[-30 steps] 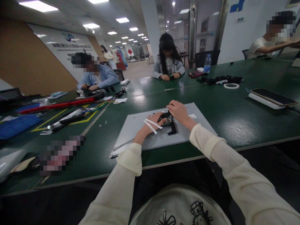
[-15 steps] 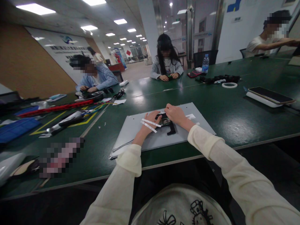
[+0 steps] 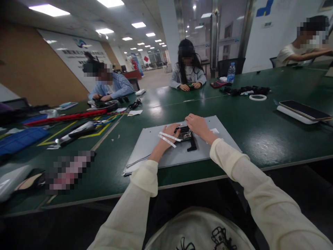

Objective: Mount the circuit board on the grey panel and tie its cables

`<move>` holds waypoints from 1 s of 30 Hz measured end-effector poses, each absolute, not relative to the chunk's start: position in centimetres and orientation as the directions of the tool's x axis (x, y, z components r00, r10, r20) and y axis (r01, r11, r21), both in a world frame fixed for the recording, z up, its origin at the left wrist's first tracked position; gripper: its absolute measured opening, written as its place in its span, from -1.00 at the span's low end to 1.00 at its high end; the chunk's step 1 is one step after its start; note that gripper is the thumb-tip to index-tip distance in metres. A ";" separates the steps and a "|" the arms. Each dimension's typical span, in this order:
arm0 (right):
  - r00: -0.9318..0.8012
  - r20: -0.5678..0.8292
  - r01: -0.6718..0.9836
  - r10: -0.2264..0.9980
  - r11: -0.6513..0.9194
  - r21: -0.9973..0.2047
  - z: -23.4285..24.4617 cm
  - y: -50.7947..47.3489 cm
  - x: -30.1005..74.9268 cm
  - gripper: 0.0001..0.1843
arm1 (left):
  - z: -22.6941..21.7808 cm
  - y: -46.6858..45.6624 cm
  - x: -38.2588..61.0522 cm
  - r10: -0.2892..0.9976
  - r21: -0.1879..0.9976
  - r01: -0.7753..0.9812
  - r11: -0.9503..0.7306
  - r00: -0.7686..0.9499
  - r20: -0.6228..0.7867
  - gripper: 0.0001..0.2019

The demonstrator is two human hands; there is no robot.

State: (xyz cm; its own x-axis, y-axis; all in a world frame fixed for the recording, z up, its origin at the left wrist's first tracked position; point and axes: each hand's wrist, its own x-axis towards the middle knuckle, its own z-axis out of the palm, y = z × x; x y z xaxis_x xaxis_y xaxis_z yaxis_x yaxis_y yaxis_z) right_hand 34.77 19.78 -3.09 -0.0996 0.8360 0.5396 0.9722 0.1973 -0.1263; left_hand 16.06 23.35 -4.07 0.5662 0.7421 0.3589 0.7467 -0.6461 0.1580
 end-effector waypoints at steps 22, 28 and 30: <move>-0.262 0.375 0.952 0.889 0.301 -0.048 -3.0 18.7 35.7 -0.74 | -2.2 24.5 17.4 0.713 0.085 0.708 -0.701 0.692 0.112 -0.64; -0.285 0.359 0.940 0.889 0.332 -0.077 -3.2 18.4 36.6 -0.76 | -3.3 25.1 17.4 0.706 0.094 0.701 -0.707 0.690 0.159 -0.68; -0.292 0.343 0.940 0.893 0.334 -0.070 -3.3 18.1 37.0 -0.77 | -3.7 25.5 17.4 0.706 0.110 0.698 -0.707 0.688 0.170 -0.69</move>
